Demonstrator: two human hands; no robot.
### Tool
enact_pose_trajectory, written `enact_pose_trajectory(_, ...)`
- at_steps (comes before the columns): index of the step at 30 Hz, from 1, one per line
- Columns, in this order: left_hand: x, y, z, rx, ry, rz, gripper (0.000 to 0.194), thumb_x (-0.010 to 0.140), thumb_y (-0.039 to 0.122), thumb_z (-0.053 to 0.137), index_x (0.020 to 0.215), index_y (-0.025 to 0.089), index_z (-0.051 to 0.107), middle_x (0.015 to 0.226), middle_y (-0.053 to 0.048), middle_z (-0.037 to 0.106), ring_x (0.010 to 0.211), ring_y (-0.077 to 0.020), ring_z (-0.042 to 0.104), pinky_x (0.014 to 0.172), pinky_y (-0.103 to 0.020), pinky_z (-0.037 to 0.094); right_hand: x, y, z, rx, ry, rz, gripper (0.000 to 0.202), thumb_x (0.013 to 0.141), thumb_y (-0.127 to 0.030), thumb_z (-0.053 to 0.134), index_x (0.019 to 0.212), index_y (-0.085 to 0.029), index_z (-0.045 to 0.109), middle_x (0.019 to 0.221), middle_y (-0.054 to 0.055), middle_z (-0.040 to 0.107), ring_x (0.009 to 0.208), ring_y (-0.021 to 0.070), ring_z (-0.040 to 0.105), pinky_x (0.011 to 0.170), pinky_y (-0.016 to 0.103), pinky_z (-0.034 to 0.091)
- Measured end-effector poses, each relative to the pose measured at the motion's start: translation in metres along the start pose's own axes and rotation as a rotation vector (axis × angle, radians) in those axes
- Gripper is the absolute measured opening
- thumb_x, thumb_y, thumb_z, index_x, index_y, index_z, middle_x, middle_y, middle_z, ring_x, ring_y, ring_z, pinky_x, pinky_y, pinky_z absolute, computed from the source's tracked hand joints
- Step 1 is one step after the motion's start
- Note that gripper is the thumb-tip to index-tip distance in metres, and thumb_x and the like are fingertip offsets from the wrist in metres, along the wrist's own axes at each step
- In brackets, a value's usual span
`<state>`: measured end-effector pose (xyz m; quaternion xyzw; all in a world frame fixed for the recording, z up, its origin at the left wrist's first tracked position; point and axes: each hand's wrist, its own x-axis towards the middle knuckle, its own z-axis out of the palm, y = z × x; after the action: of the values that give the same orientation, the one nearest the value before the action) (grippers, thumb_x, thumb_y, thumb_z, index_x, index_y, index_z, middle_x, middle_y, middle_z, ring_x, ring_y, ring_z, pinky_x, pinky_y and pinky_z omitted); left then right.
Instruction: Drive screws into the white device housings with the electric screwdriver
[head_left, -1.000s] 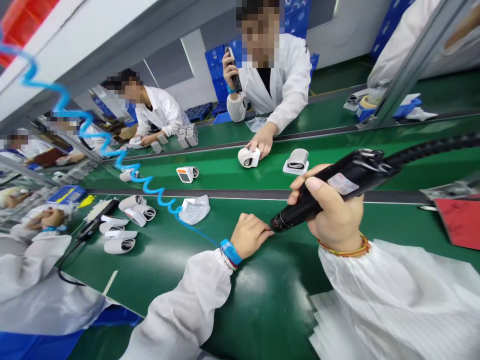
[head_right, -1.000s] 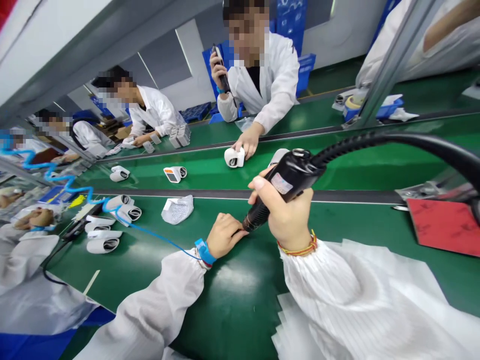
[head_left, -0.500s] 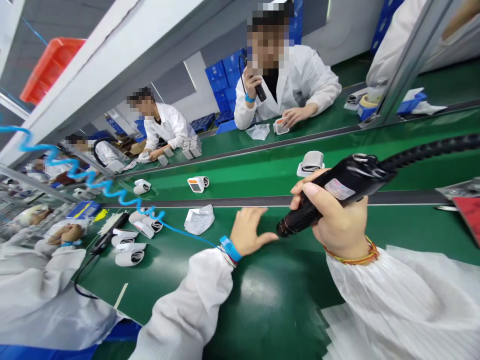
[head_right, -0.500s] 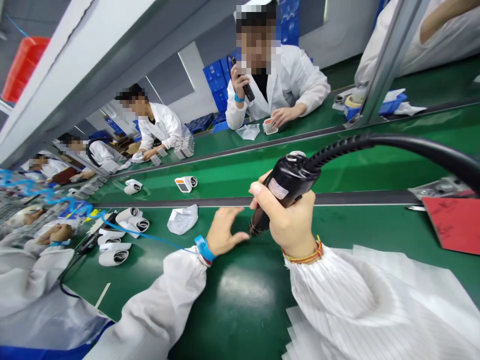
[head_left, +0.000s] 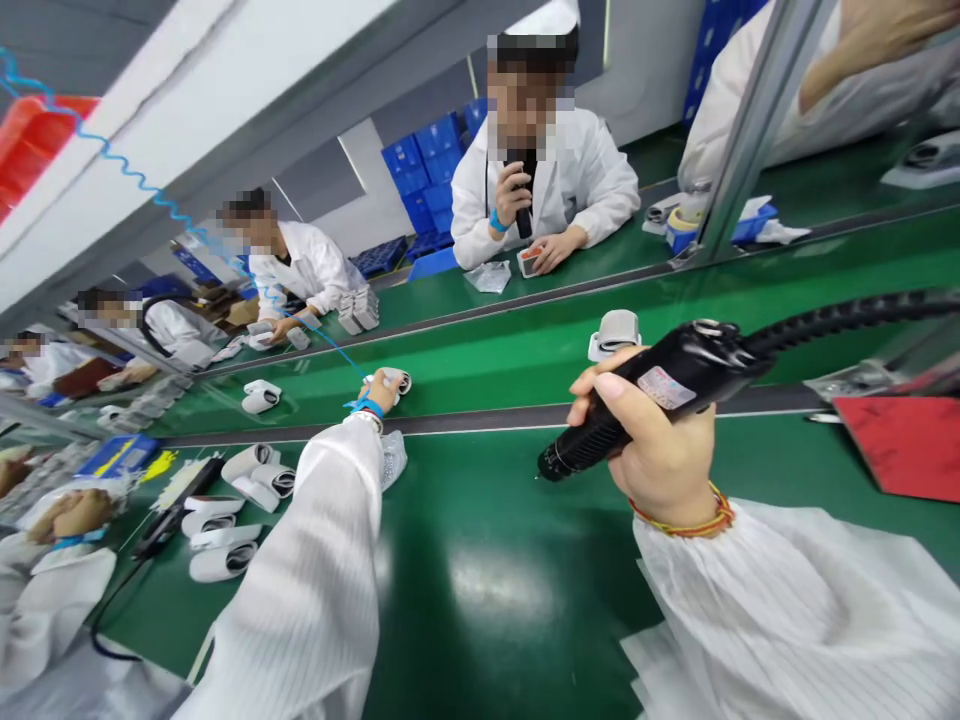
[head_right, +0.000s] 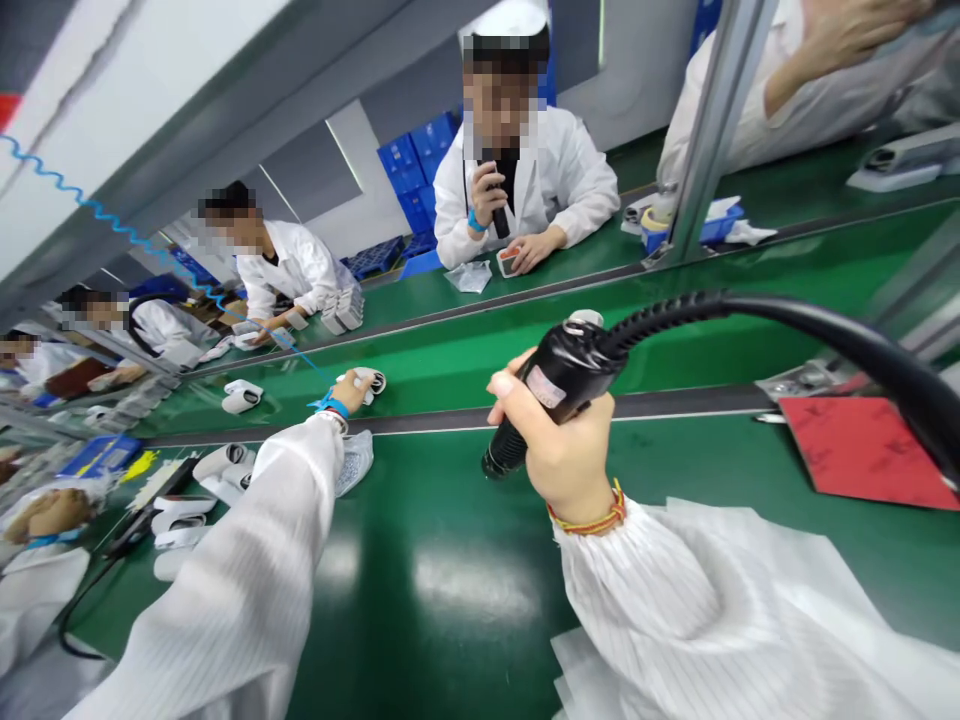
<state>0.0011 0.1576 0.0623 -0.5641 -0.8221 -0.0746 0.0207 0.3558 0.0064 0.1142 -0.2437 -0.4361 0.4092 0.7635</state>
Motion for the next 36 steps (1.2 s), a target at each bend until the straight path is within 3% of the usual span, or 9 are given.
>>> enact_pose_trajectory(3, -0.011, 0.009, 0.002, -0.061, -0.003, 0.046, 0.038, 0.084, 0.052, 0.044, 0.095, 0.017, 0.056, 0.089, -0.011, 0.066, 0.085, -0.0239, 0.063, 0.073, -0.03, 0.044, 0.003, -0.001, -0.002, 0.024, 0.016, 0.019, 0.017, 0.072, -0.031, 0.067, 0.074, -0.017, 0.059, 0.066, 0.0, 0.059, 0.047, 0.0139, 0.057, 0.045, 0.029, 0.046)
enact_pose_trajectory(6, -0.038, 0.021, -0.003, -0.155, 0.016, 0.153, 0.035, 0.079, 0.053, 0.054, 0.084, 0.019, 0.056, 0.082, -0.007, 0.065, 0.082, -0.0215, 0.062, 0.075, -0.028, 0.044, 0.007, -0.002, -0.003, 0.053, 0.052, 0.032, 0.017, 0.069, -0.031, 0.067, 0.073, -0.017, 0.058, 0.066, 0.0, 0.059, 0.047, 0.0139, 0.057, 0.045, 0.028, 0.046)
enact_pose_trajectory(13, -0.164, 0.039, -0.006, -0.397, 0.007, 0.521, 0.033, 0.067, 0.046, 0.068, 0.086, 0.02, 0.059, 0.091, -0.002, 0.06, 0.088, -0.0171, 0.058, 0.081, -0.027, 0.045, 0.017, -0.017, -0.01, 0.147, 0.176, 0.041, 0.019, 0.061, -0.033, 0.063, 0.073, -0.02, 0.054, 0.063, -0.002, 0.058, 0.047, 0.0131, 0.054, 0.045, 0.028, 0.046)
enact_pose_trajectory(17, -0.21, 0.034, 0.003, -0.474, -0.087, 0.71, 0.036, 0.062, 0.041, 0.073, 0.09, 0.022, 0.062, 0.096, -0.003, 0.059, 0.087, -0.0177, 0.058, 0.079, -0.028, 0.047, 0.031, -0.042, -0.004, 0.118, 0.178, -0.087, 0.017, 0.061, -0.031, 0.061, 0.072, -0.02, 0.053, 0.062, -0.003, 0.058, 0.046, 0.0125, 0.053, 0.044, 0.027, 0.046)
enact_pose_trajectory(22, -0.225, 0.014, 0.022, -0.637, -0.199, 0.836, 0.038, 0.07, 0.033, 0.066, 0.107, 0.025, 0.059, 0.118, -0.005, 0.054, 0.106, -0.0216, 0.054, 0.094, -0.033, 0.043, 0.038, -0.087, 0.025, -0.013, 0.095, -0.289, 0.018, 0.064, -0.031, 0.061, 0.074, -0.019, 0.053, 0.063, -0.003, 0.059, 0.044, 0.0126, 0.054, 0.044, 0.027, 0.045)
enact_pose_trajectory(26, -0.237, 0.006, 0.037, -0.795, -0.242, 0.804, 0.05, 0.077, 0.026, 0.056, 0.126, 0.029, 0.048, 0.131, -0.006, 0.046, 0.121, -0.024, 0.045, 0.105, -0.039, 0.036, 0.029, -0.108, 0.054, -0.12, 0.062, -0.37, 0.021, 0.065, -0.034, 0.06, 0.076, -0.019, 0.05, 0.064, -0.003, 0.058, 0.044, 0.0121, 0.054, 0.044, 0.027, 0.044)
enact_pose_trajectory(31, -0.254, 0.008, 0.04, -0.889, -0.243, 0.719, 0.067, 0.075, 0.021, 0.054, 0.139, 0.026, 0.031, 0.136, -0.008, 0.042, 0.127, -0.0248, 0.039, 0.109, -0.043, 0.032, 0.012, -0.107, 0.085, -0.119, -0.005, -0.343, 0.023, 0.065, -0.036, 0.059, 0.078, -0.02, 0.05, 0.064, -0.004, 0.058, 0.044, 0.0116, 0.053, 0.045, 0.027, 0.045)
enact_pose_trajectory(36, -0.262, 0.024, 0.043, -0.868, -0.174, 0.636, 0.071, 0.068, 0.016, 0.054, 0.135, 0.021, 0.033, 0.136, -0.011, 0.041, 0.128, -0.0265, 0.038, 0.11, -0.045, 0.031, 0.01, -0.094, 0.087, -0.083, -0.147, -0.216, 0.02, 0.068, -0.036, 0.058, 0.079, -0.02, 0.053, 0.066, -0.002, 0.059, 0.046, 0.0128, 0.055, 0.046, 0.029, 0.045)
